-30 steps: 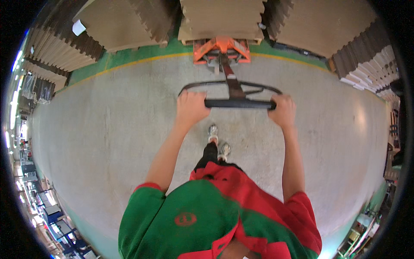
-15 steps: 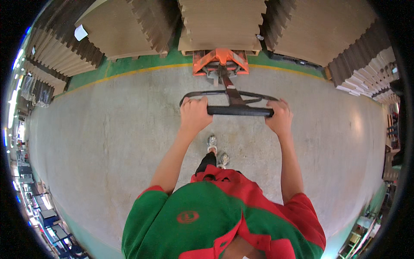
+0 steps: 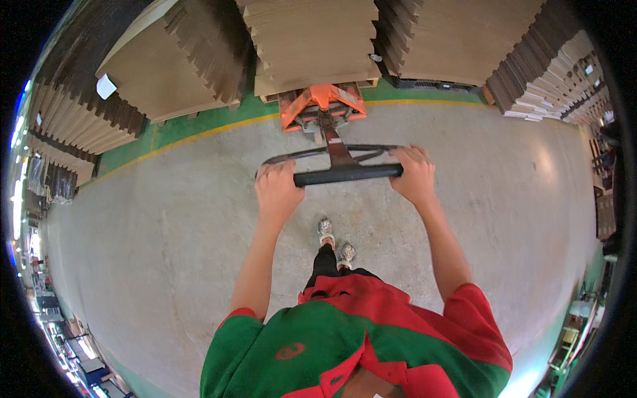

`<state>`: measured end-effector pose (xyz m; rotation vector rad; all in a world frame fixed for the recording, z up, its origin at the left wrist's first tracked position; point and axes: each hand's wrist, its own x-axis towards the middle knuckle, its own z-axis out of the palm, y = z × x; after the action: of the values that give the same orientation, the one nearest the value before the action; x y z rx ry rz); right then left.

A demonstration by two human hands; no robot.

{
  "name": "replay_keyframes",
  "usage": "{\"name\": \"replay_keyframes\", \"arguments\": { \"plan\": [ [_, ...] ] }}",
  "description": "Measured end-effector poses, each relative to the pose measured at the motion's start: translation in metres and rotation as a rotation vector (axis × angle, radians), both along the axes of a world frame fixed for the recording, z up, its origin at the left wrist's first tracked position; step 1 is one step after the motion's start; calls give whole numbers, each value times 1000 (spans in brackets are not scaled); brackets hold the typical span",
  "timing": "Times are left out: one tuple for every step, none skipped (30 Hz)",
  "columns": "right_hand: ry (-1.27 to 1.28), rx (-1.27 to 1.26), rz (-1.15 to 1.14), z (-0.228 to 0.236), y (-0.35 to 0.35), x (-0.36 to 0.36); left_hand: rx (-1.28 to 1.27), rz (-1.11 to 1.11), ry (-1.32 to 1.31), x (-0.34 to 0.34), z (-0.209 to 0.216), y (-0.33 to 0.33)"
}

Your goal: The person uses a manual pallet jack to move a stack of cardboard sheets across a warehouse floor, then places one sheet on a workbench and measures it with a tape measure.

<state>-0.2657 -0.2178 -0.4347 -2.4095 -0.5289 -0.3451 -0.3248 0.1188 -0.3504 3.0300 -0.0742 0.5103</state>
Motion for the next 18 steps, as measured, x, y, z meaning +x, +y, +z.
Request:
{"name": "replay_keyframes", "arguments": {
  "plan": [
    [-34, 28, -25, -1, 5, -13, 32, 76, 218, -6, -6, -6],
    [-51, 33, -76, -10, 7, -22, 64, 118, 370, -30, -19, -11],
    [-30, -44, -74, -26, 12, -63, 146, 209, 505, -63, -41, -15],
    [98, -18, 16, -44, 12, -103, 152, 214, 930, -101, -65, -17],
    [360, -374, 108, -65, 11, -141, 179, 128, 1082, -141, -90, -22],
    [610, -440, 249, -85, 13, -171, 51, 26, 1108, -174, -111, -22],
    [646, -473, 336, -99, 8, -192, -82, -109, 936, -198, -125, -20],
    [779, -622, 358, -103, 8, -211, -125, -106, 1105, -219, -125, -16],
    [811, -603, 457, -102, 1, -209, -176, -103, 1190, -223, -117, -12],
    [781, -603, 514, -94, 0, -194, -232, -111, 1345, -220, -99, -10],
    [792, -650, 579, -75, -5, -175, -311, -95, 1157, -196, -79, -1],
    [652, -600, 450, -57, -5, -130, -369, -40, 987, -153, -57, 8],
    [487, -557, 382, -32, -6, -95, -254, -100, 870, -116, -33, 14],
    [455, -487, 313, -11, -3, -60, -58, -114, 742, -83, -14, 15],
    [397, -365, 242, 8, 1, -25, -7, -48, 658, -46, -2, 18],
    [331, -315, 120, 20, 4, -4, 2, -4, 491, -22, 4, 18],
    [152, -190, 45, 26, 6, 2, 40, 18, 298, -13, 3, 15],
    [269, -285, 59, 25, 8, -7, 63, 75, 462, -19, -6, 10]
  ]
}}
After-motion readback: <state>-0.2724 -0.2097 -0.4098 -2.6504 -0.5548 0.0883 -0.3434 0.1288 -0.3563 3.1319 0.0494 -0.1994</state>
